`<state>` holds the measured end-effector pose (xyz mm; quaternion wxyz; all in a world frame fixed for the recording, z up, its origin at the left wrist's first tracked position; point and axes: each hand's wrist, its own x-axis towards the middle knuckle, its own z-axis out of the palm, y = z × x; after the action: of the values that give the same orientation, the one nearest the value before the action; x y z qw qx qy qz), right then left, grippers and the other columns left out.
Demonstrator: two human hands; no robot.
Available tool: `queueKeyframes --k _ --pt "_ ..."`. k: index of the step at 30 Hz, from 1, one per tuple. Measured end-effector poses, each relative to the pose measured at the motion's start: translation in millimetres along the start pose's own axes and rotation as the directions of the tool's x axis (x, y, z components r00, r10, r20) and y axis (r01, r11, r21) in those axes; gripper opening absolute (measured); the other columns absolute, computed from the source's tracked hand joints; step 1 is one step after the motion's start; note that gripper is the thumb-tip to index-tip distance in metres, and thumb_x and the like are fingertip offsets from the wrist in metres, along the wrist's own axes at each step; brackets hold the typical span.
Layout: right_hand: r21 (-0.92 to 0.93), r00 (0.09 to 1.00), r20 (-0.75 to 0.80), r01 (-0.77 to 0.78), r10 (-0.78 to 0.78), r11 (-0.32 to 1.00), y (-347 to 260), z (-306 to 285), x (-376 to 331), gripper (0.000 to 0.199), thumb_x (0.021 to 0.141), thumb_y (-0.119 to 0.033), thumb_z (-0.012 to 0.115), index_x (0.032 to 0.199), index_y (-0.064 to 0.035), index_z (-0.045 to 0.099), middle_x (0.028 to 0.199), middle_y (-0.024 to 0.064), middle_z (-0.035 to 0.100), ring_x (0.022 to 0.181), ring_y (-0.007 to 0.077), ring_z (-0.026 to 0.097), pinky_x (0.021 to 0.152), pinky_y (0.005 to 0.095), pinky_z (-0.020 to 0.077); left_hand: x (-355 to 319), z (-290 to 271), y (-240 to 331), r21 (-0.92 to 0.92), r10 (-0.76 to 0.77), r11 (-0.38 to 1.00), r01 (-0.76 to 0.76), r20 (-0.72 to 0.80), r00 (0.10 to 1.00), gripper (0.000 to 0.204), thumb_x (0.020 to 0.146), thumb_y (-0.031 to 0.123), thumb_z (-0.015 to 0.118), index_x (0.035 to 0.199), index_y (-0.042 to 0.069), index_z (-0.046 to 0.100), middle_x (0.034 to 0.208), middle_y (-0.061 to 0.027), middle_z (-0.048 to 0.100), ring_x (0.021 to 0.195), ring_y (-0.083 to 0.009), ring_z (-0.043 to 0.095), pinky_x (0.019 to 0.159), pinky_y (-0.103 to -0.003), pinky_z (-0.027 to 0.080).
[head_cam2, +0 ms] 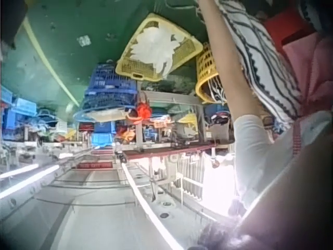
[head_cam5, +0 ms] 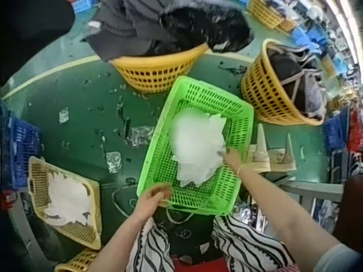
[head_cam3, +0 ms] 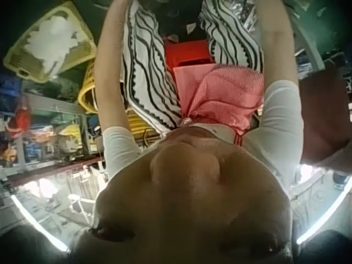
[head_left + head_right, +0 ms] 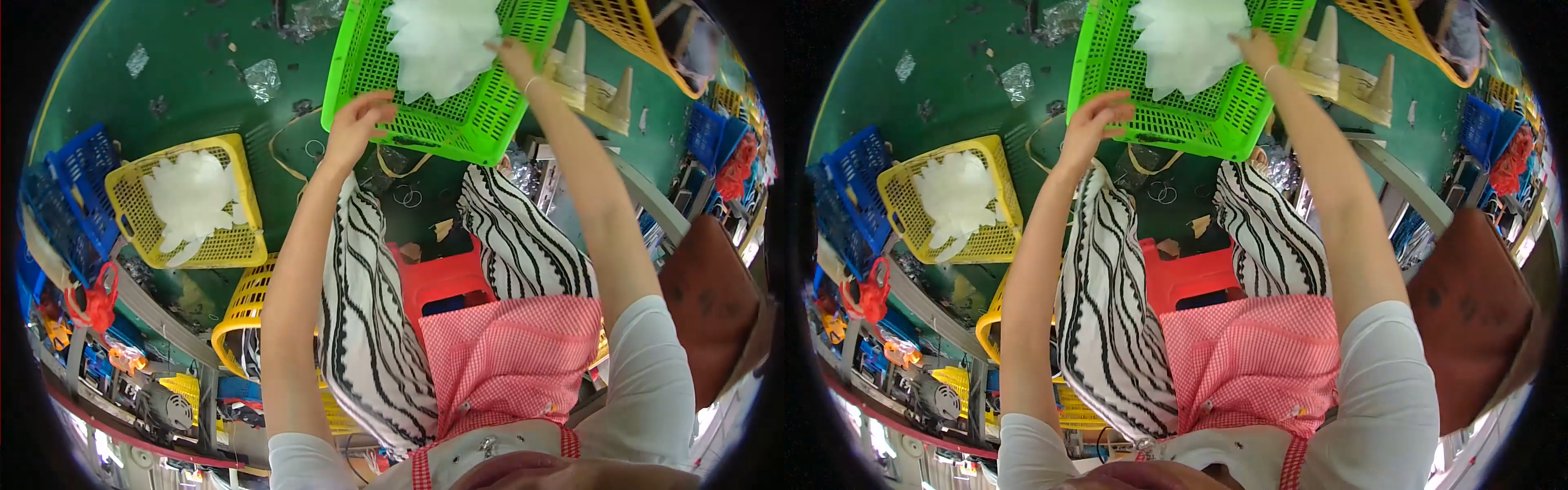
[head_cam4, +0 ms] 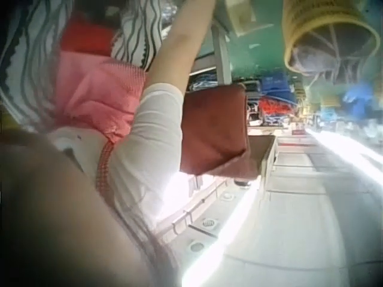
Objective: Assemble and inspect shoe components in a factory setting.
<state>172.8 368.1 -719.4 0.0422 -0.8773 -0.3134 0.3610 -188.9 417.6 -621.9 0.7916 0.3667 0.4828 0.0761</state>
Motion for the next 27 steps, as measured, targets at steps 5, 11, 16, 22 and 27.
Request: queueKeyframes --k 5,11,16,22,27 --pt "0.453 0.960 -0.126 -0.167 0.249 0.876 -92 -4 21 0.063 0.089 -0.027 0.066 0.139 0.0037 0.043 0.133 0.0240 0.053 0.117 0.0352 0.057 0.098 0.0468 0.0483 107 -5 -30 0.046 0.083 0.996 -0.074 -0.238 0.968 0.058 0.091 0.020 0.054 0.145 0.006 0.037 0.120 -0.0113 0.064 0.115 -0.0210 0.057 0.098 -0.038 0.045" --pt "0.218 0.974 -0.141 0.208 -0.180 0.954 -78 -18 36 0.066 0.081 -0.024 0.074 0.135 0.0033 0.047 0.136 0.0238 0.049 0.119 0.0377 0.052 0.101 0.0437 0.0432 176 31 -43 -0.157 0.006 0.987 -0.034 -0.172 0.985 0.084 0.072 0.023 0.074 0.144 0.002 0.035 0.108 -0.0163 0.066 0.100 -0.0243 0.062 0.092 -0.037 0.046" --pt "-0.361 0.778 -0.423 0.325 -0.464 0.874 -61 14 19 0.075 0.076 -0.022 0.077 0.138 0.0018 0.040 0.139 0.0250 0.044 0.125 0.0389 0.046 0.106 0.0431 0.0375 189 38 -62 0.486 0.331 0.873 0.033 -0.641 0.692 0.062 0.072 0.019 0.071 0.128 0.003 0.049 0.104 -0.0168 0.066 0.091 -0.0283 0.064 0.089 -0.040 0.047" --pt "-0.386 0.724 -0.203 0.559 -0.659 0.734 -107 77 -67 0.082 0.076 -0.029 0.075 0.142 -0.0004 0.035 0.141 0.0263 0.041 0.132 0.0401 0.039 0.110 0.0433 0.0332 172 28 -48 -0.083 -0.010 0.996 -0.023 -0.380 0.925 0.046 0.080 0.003 0.058 0.126 0.000 0.049 0.098 -0.0129 0.065 0.077 -0.0183 0.066 0.065 -0.030 0.053" --pt "-0.486 0.684 -0.144 0.581 -0.715 0.653 -77 87 -16 0.074 0.079 -0.028 0.070 0.142 -0.0056 0.038 0.137 0.0263 0.046 0.128 0.0408 0.042 0.107 0.0437 0.0361 168 42 -54 -0.347 0.014 0.921 -0.178 -0.426 0.904 0.048 0.078 0.002 0.058 0.126 0.002 0.052 0.111 -0.0123 0.062 0.090 -0.0188 0.065 0.076 -0.033 0.054"
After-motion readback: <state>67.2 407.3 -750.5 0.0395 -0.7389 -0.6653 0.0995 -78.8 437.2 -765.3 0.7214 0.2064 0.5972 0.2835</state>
